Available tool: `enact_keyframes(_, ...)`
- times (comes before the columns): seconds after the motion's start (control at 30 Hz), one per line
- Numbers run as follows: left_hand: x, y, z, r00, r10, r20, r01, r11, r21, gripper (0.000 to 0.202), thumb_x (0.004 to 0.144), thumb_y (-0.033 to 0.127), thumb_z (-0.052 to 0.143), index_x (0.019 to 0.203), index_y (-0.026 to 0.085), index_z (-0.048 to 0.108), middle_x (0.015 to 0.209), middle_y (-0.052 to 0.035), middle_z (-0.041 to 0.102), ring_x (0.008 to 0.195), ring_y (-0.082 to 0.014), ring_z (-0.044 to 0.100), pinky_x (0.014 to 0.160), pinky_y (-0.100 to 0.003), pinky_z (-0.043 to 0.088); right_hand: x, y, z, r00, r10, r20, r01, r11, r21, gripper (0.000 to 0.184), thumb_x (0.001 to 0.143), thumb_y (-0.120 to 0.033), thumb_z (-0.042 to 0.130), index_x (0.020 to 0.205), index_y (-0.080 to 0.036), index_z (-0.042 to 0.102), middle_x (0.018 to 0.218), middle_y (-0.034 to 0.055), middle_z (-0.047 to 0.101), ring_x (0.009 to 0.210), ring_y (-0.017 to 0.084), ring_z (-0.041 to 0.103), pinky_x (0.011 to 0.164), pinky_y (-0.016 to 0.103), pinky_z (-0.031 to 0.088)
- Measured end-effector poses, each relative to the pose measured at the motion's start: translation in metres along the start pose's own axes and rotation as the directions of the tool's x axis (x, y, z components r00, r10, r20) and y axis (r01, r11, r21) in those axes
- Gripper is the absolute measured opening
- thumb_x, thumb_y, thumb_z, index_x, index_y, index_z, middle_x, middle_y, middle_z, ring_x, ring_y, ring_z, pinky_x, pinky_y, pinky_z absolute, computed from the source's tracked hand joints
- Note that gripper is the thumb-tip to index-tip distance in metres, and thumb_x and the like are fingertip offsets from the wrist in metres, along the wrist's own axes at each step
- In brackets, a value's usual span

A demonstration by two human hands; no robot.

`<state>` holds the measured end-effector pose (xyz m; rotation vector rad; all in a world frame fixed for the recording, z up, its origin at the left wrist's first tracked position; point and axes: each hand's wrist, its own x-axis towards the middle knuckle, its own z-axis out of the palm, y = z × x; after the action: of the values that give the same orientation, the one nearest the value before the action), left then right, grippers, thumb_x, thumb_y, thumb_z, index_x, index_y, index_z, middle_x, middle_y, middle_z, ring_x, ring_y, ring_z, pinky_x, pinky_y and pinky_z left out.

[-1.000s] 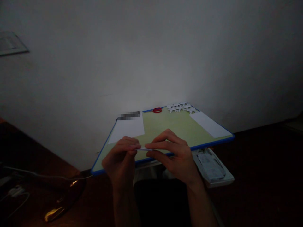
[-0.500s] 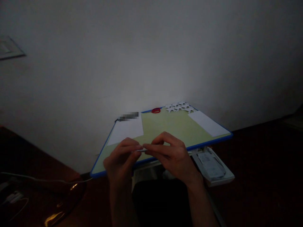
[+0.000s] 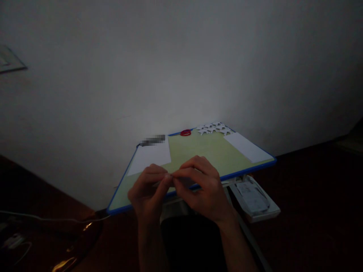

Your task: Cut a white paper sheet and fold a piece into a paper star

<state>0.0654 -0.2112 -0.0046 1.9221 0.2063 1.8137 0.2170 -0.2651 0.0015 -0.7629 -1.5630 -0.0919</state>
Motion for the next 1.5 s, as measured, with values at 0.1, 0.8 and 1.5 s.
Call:
enact_keyframes(0.1,-0.001,0.002,0.002,0.999,-0.026,-0.023,0.027,0.999,0.044,0.015,0.089,0.005,0.076,0.088,0.019,0.072,0.079,0.0022,0.067,0.074,-0.0122,0.061,0.066,-0.026,0.048,0.001,0.0,0.001,1.0,-0.024,-0.001,0.024,0.999,-0.044,0.008,0.092,-0.01,0.073,0.094,-0.018,0.075,0.084,0.0042,0.069,0.079,0.019,0.064,0.071,0.036,0.051)
enact_keyframes(0.8,-0.003,0.0,0.0,0.992,-0.119,-0.042,0.114,0.987,-0.109,0.018,0.091,0.008,0.076,0.099,0.023,0.081,0.089,-0.0013,0.073,0.083,-0.0156,0.066,0.073,-0.028,0.052,0.002,0.0,0.0,0.997,0.07,-0.029,-0.066,0.991,0.12,0.012,0.091,-0.009,0.074,0.096,-0.02,0.076,0.088,0.003,0.07,0.082,0.017,0.067,0.072,0.033,0.053)
enact_keyframes(1.5,-0.005,0.013,-0.004,0.893,-0.131,-0.431,0.169,0.984,0.051,0.011,0.088,0.016,0.08,0.079,0.021,0.076,0.073,0.0029,0.063,0.072,-0.0124,0.055,0.065,-0.025,0.044,-0.002,0.015,0.001,0.99,0.003,0.141,-0.011,0.998,0.057,0.017,0.08,-0.004,0.069,0.083,-0.02,0.068,0.08,0.0003,0.067,0.077,0.018,0.063,0.074,0.035,0.047)
